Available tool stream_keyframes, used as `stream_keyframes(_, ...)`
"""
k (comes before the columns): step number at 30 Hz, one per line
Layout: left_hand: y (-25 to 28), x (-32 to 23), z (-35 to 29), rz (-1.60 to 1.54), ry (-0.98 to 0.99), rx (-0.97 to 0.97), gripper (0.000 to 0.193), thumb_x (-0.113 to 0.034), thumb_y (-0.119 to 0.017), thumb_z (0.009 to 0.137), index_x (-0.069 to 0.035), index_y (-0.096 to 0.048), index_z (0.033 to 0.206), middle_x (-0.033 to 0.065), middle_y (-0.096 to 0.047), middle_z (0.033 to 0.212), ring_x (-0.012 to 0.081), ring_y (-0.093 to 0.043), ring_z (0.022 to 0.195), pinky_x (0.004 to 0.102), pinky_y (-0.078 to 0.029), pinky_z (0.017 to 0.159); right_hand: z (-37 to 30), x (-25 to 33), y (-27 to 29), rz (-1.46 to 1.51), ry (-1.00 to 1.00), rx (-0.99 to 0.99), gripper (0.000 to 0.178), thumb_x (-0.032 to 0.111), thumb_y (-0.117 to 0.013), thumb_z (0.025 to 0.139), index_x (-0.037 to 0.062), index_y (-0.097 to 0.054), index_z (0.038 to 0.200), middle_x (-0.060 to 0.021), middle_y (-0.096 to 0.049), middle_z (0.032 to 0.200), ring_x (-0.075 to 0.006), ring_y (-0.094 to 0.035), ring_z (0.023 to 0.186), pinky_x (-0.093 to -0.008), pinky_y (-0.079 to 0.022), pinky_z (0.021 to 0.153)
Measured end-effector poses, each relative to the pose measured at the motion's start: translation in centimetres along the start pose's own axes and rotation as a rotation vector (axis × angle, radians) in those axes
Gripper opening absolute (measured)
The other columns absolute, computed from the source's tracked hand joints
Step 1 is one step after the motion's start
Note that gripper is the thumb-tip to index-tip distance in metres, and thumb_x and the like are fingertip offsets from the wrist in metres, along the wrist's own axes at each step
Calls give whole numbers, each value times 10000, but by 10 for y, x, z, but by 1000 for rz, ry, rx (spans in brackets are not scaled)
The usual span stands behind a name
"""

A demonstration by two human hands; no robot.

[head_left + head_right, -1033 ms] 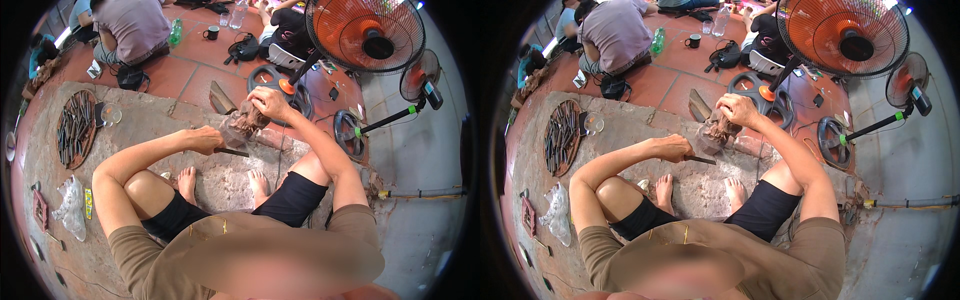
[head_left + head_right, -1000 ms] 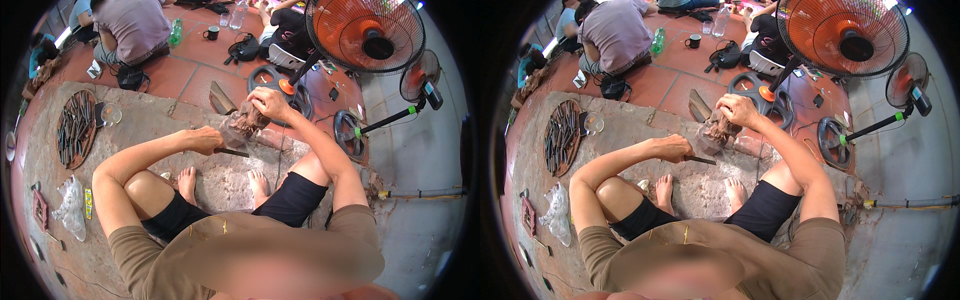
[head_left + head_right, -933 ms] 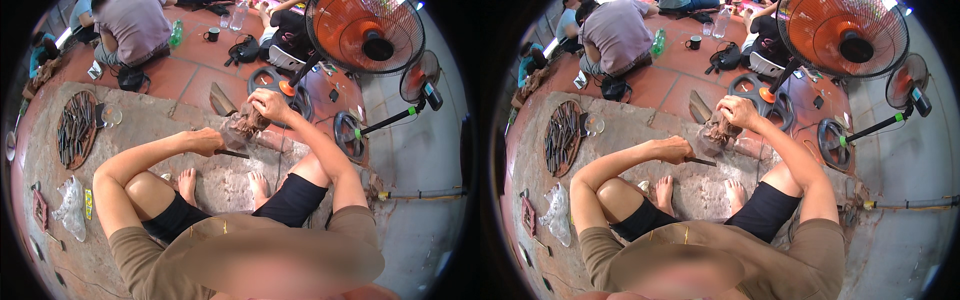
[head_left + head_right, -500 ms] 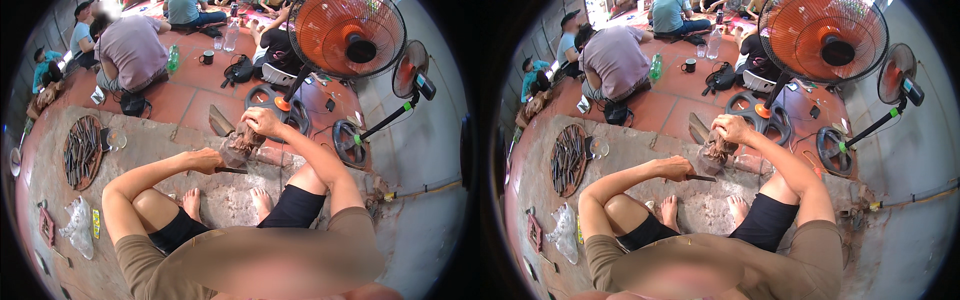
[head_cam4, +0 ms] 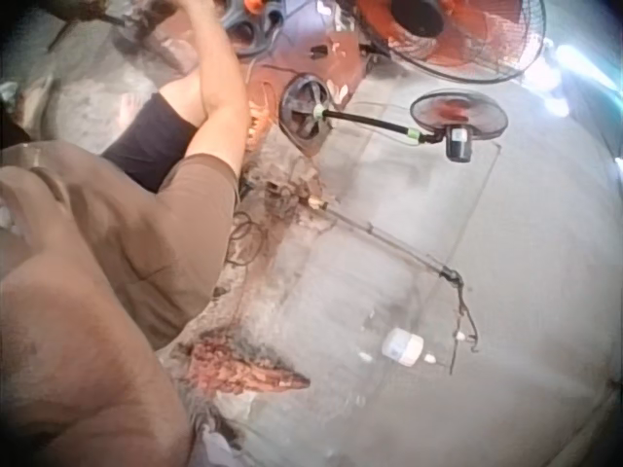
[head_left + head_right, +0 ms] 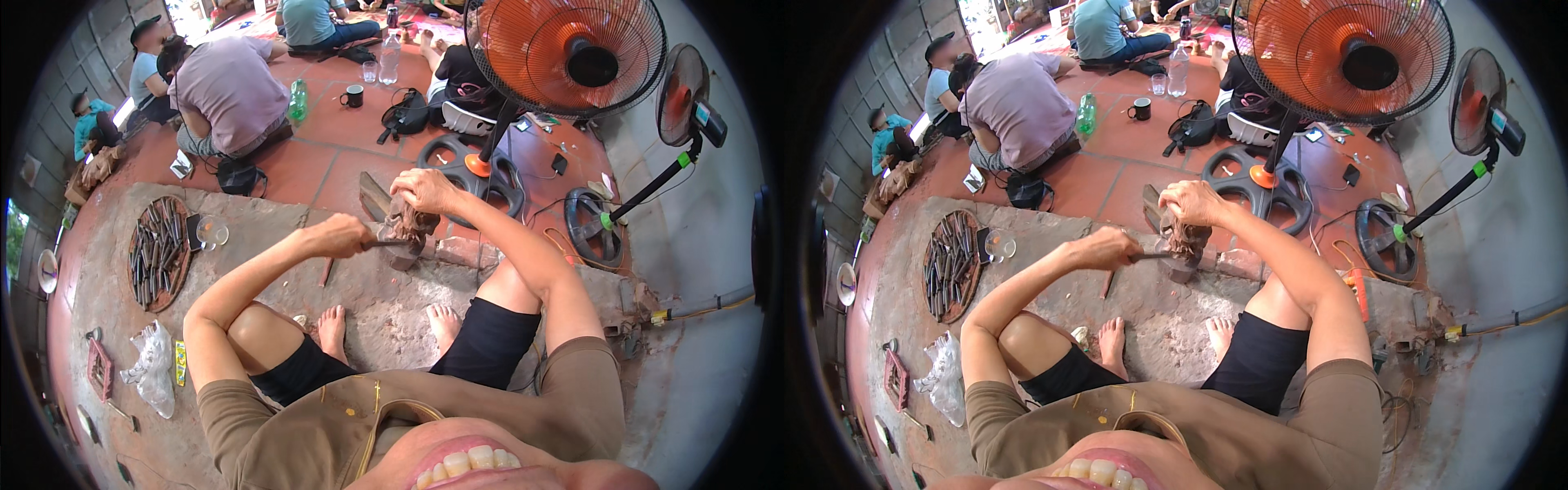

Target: The person sits on the floor and uses a chisel to carve a piece of wood held in their left hand. They repeatedly strike the chisel with a mallet to shape the wood, occasionally rotating the piece to work on different angles.

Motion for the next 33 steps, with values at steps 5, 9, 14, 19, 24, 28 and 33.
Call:
stream_keyframes(5,68,10,-17,-178,170,-337,105,-63,-700,765,-45,-674,865,146,-659,759,245,-646,664,344,-484,599,3,-11,0,18,-32,-3,198,149,-499,788,109,-657,900,-94,-657,892,-314,-634,876,-430,-516,768)
stream_keyframes(9,98,37,-15,-568,250,-552,119,-68,-687,807,-16,-687,914,18,-683,785,86,-607,730,266,-483,700,-3,-21,9,7,-89,10,217,140,-489,787,108,-662,913,-97,-657,895,-317,-633,871,-422,-514,776)
stream_keyframes(14,135,72,8,-618,286,-753,139,-78,-655,825,0,-665,939,27,-661,779,84,-587,722,244,-470,672,-11,-36,13,20,-97,-15,225,133,-485,781,101,-669,904,-110,-661,898,-325,-632,874,-422,-513,775)
stream_keyframes(19,111,107,33,-885,315,-1121,167,-79,-673,791,-1,-658,939,42,-642,746,109,-584,663,250,-475,619,-11,-31,16,19,-102,-10,228,132,-486,775,95,-671,904,-112,-664,908,-327,-632,883,-426,-511,772)
stream_keyframes(24,-13,120,42,-1360,480,-1593,219,-53,-676,769,-15,-630,980,33,-615,753,125,-574,618,270,-493,562,-4,-28,10,81,-116,-22,226,136,-484,781,102,-672,902,-110,-666,906,-325,-633,888,-433,-510,774)
stream_keyframes(28,-133,107,57,-1629,616,-1606,218,-27,-675,770,-27,-627,982,47,-620,727,138,-587,563,267,-499,513,-6,-35,14,77,-83,-59,212,113,-506,787,107,-678,911,-104,-664,871,-302,-635,829,-408,-498,750)
stream_keyframes(33,-220,75,58,-1740,780,-1604,188,-45,-712,761,2,-628,923,-1,-560,649,106,-497,496,246,-396,457,-9,-46,2,-9,-37,-36,192,134,-517,800,147,-671,915,-99,-636,906,-298,-615,893,-408,-498,767)
Point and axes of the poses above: each hand's wrist, its own z-axis towards the middle knuckle, its own y-axis out of the back of the hand, x = y × z, the point moved 2 cm from there along z, towards the middle knuckle
